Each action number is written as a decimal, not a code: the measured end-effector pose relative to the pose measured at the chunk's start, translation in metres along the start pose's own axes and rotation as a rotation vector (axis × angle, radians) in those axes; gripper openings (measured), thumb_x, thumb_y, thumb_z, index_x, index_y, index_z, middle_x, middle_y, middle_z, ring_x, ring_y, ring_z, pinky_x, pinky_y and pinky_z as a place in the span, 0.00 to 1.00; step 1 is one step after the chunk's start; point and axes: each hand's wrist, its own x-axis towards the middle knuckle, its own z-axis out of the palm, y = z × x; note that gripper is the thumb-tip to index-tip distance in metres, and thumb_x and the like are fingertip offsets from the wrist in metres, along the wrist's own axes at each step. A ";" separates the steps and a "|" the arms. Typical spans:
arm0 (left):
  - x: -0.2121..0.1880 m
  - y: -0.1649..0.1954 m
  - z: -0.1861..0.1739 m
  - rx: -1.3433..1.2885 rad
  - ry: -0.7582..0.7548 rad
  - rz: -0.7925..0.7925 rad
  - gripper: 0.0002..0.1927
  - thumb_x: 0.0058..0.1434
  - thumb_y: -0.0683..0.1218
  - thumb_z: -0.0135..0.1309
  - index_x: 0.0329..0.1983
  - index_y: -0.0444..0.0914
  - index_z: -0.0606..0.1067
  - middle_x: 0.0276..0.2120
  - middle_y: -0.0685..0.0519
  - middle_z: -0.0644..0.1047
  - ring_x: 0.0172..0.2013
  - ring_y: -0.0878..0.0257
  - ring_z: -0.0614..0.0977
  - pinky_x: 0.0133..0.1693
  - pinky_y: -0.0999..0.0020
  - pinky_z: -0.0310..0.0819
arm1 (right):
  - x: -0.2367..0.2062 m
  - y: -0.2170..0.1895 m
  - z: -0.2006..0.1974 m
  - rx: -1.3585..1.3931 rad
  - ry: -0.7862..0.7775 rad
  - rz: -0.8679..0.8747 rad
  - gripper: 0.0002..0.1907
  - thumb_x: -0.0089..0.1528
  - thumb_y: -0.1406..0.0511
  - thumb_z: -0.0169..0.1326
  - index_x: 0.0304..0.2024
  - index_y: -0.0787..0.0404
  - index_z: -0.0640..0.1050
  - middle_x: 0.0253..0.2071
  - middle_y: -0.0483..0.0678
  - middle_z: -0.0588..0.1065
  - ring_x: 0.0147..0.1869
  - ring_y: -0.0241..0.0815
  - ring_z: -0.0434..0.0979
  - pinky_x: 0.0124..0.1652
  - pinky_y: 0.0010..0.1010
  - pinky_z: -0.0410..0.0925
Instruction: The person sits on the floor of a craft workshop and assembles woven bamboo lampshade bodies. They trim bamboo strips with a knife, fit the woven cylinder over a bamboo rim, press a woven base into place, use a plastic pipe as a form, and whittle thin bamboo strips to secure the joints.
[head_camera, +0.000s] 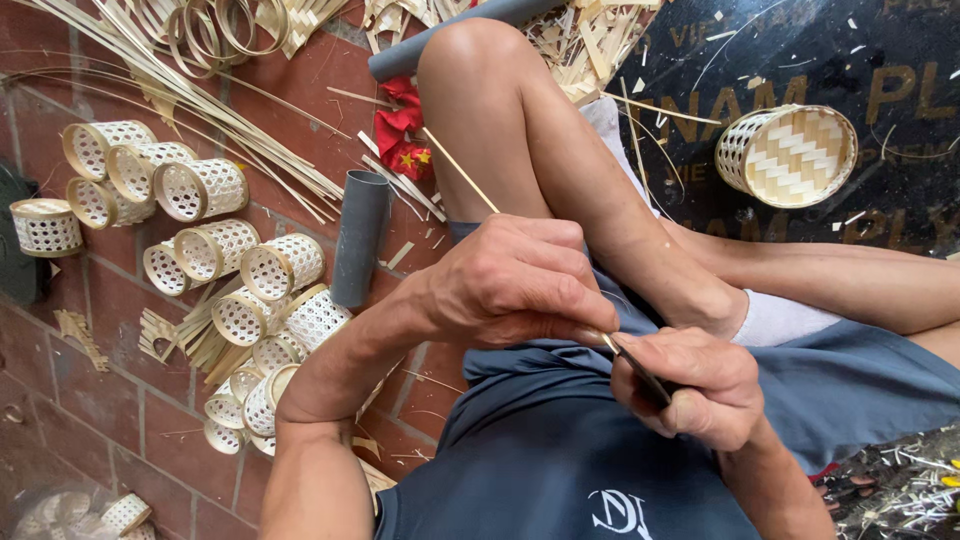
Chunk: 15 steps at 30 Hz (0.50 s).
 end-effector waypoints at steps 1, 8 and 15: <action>0.000 0.000 0.000 0.006 -0.012 -0.001 0.09 0.68 0.44 0.66 0.48 0.42 0.78 0.37 0.57 0.78 0.34 0.60 0.77 0.36 0.66 0.73 | 0.000 0.002 0.000 0.033 0.001 0.013 0.29 0.72 0.56 0.53 0.65 0.73 0.71 0.27 0.50 0.75 0.23 0.34 0.70 0.24 0.28 0.64; -0.003 0.000 -0.002 0.077 -0.025 -0.005 0.09 0.66 0.45 0.66 0.46 0.40 0.78 0.33 0.56 0.77 0.34 0.57 0.76 0.34 0.65 0.71 | 0.008 0.008 0.004 0.295 0.074 0.134 0.22 0.66 0.59 0.60 0.49 0.76 0.82 0.29 0.58 0.77 0.21 0.38 0.70 0.21 0.29 0.64; -0.006 -0.002 0.007 -0.023 0.161 -0.016 0.20 0.52 0.53 0.74 0.35 0.39 0.75 0.27 0.57 0.72 0.30 0.60 0.72 0.29 0.66 0.62 | 0.021 -0.003 0.018 -0.105 0.067 -0.072 0.24 0.74 0.59 0.59 0.63 0.72 0.72 0.38 0.59 0.75 0.29 0.41 0.73 0.28 0.29 0.68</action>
